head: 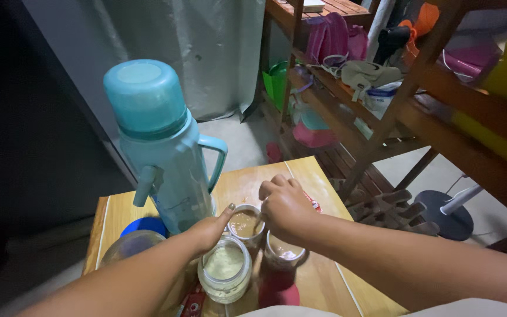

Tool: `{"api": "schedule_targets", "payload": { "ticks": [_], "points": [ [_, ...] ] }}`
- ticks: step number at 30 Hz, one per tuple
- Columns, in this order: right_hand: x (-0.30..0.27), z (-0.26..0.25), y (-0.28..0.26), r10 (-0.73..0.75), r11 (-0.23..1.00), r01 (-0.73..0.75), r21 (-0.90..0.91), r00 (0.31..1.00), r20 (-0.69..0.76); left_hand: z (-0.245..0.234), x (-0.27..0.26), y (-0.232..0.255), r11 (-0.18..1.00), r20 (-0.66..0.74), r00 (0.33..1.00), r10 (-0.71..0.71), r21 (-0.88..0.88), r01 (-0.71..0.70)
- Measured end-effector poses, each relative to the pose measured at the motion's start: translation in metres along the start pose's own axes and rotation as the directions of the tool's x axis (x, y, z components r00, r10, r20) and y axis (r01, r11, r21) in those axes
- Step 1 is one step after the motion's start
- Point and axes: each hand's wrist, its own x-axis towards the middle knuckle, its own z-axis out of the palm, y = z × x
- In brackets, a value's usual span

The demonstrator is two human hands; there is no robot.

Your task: The person scoops a light-colored powder from a jar into three mugs and stirs each mug with a spoon. They then place the jar lid back on and adjust the thermos on the table.

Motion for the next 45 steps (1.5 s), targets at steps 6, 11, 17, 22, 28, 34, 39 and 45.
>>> {"api": "schedule_targets", "payload": {
  "ticks": [6, 11, 17, 22, 28, 34, 39, 45],
  "points": [
    [0.006, 0.004, 0.0, -0.127, 0.991, 0.124, -0.048, 0.989, -0.071, 0.002, 0.002, 0.0, 1.0, -0.01, 1.0, 0.016, 0.004, -0.016],
    [0.009, 0.002, 0.014, -0.055, 0.992, 0.052, -0.116, 0.998, -0.022, 0.001, -0.001, -0.001, 1.0, -0.024, 1.0, 0.01, -0.002, -0.01],
    [0.003, 0.003, 0.012, -0.018, 1.0, 0.018, -0.008, 1.0, 0.003, 0.0, -0.004, 0.002, 1.0, -0.048, 0.999, 0.007, -0.019, -0.008],
    [0.008, 0.005, 0.012, -0.063, 0.997, 0.061, -0.049, 0.998, -0.024, -0.001, -0.007, 0.002, 0.999, -0.075, 0.997, 0.01, -0.048, -0.014],
    [0.003, 0.004, 0.032, -0.058, 0.998, 0.056, -0.038, 0.997, -0.046, 0.0, -0.008, -0.003, 0.996, -0.135, 0.989, 0.051, -0.068, -0.061],
    [0.001, 0.013, 0.032, -0.041, 0.993, 0.041, 0.114, 0.999, -0.005, -0.001, -0.026, 0.009, 0.99, -0.142, 0.99, -0.006, -0.141, -0.014],
    [0.008, 0.012, 0.033, -0.112, 0.994, 0.111, -0.017, 0.99, -0.089, -0.002, -0.055, 0.027, 0.901, -0.055, 0.971, -0.232, -0.388, 0.193],
    [0.001, 0.003, 0.038, -0.048, 0.995, 0.048, -0.091, 0.999, -0.001, 0.001, -0.059, 0.03, 0.96, -0.141, 0.99, -0.025, -0.281, -0.016]
  ]
}}
